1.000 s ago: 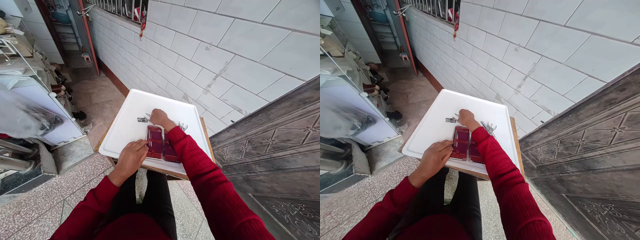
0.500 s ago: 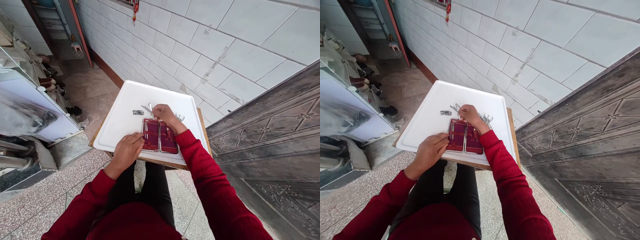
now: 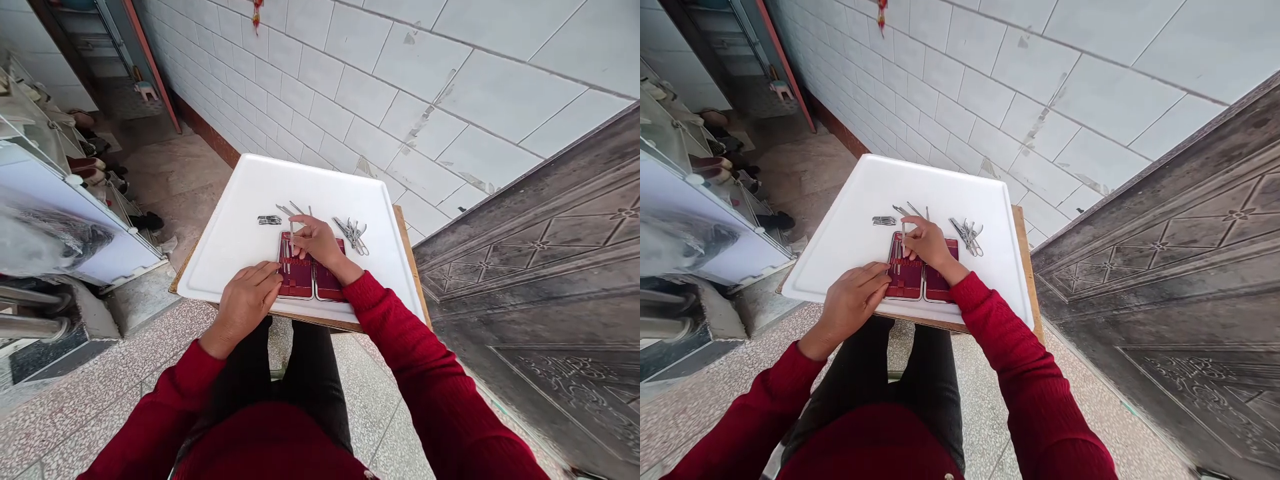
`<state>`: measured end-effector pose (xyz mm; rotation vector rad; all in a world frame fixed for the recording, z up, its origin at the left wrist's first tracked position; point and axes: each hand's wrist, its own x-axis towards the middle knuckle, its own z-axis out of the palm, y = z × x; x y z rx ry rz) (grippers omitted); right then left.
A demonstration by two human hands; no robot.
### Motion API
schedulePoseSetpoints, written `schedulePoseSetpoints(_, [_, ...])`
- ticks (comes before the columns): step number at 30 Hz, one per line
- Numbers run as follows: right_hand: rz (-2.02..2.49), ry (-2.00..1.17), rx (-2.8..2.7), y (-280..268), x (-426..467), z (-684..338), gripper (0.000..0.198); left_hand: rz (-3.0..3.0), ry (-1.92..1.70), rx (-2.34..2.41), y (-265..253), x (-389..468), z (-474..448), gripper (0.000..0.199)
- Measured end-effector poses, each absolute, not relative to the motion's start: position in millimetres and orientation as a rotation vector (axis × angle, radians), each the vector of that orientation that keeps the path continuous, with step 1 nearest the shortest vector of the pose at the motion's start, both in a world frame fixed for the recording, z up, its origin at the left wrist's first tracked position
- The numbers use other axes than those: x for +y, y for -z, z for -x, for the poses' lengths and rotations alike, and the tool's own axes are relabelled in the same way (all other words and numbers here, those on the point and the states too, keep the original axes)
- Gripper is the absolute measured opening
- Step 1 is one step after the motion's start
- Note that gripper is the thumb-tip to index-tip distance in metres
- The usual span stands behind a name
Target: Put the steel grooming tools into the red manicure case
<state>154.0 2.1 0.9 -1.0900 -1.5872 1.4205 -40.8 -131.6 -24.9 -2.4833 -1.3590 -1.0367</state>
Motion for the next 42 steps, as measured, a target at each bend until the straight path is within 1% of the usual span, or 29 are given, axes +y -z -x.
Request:
schedulePoseSetpoints(6, [1.124, -1.407, -1.555, -0.7, 0.5, -152.1, 0.042, 2.478, 1.016, -1.372, 26.3, -131.2, 40.5, 0.024])
schedulePoseSetpoints(13, [1.206, -1.233, -1.622, -5.9, -0.2, -154.6, 0.017, 2.511, 1.010, -1.425, 25.7, -131.0, 41.0, 0.025])
schedulePoseSetpoints(17, [1.238, -1.207, -1.588, -2.6, 6.4, -152.0, 0.006, 2.515, 1.012, -1.441, 24.9, -130.5, 41.0, 0.026])
schedulePoseSetpoints(18, [1.239, -1.218, -1.572, -0.9, 8.6, -151.0, 0.005, 2.511, 1.011, -1.441, 24.9, -130.3, 41.0, 0.026])
schedulePoseSetpoints(22, [1.221, -1.274, -1.533, 4.6, 15.1, -149.1, 0.015, 2.503, 0.999, -1.437, 24.6, -130.0, 40.9, 0.025])
schedulePoseSetpoints(29, [1.315, -1.260, -1.636, -7.7, 13.1, -148.7, 0.011, 2.472, 1.001, -1.394, 23.2, -130.0, 40.2, 0.024])
schedulePoseSetpoints(34, [1.368, -1.260, -1.710, -15.4, 10.0, -147.6, 0.021, 2.490, 0.999, -1.423, 24.9, -129.9, 40.6, 0.025])
schedulePoseSetpoints(42, [1.415, -1.154, -1.860, -19.0, 6.5, -148.2, 0.016, 2.494, 0.981, -1.430, 23.6, -129.8, 41.6, 0.025])
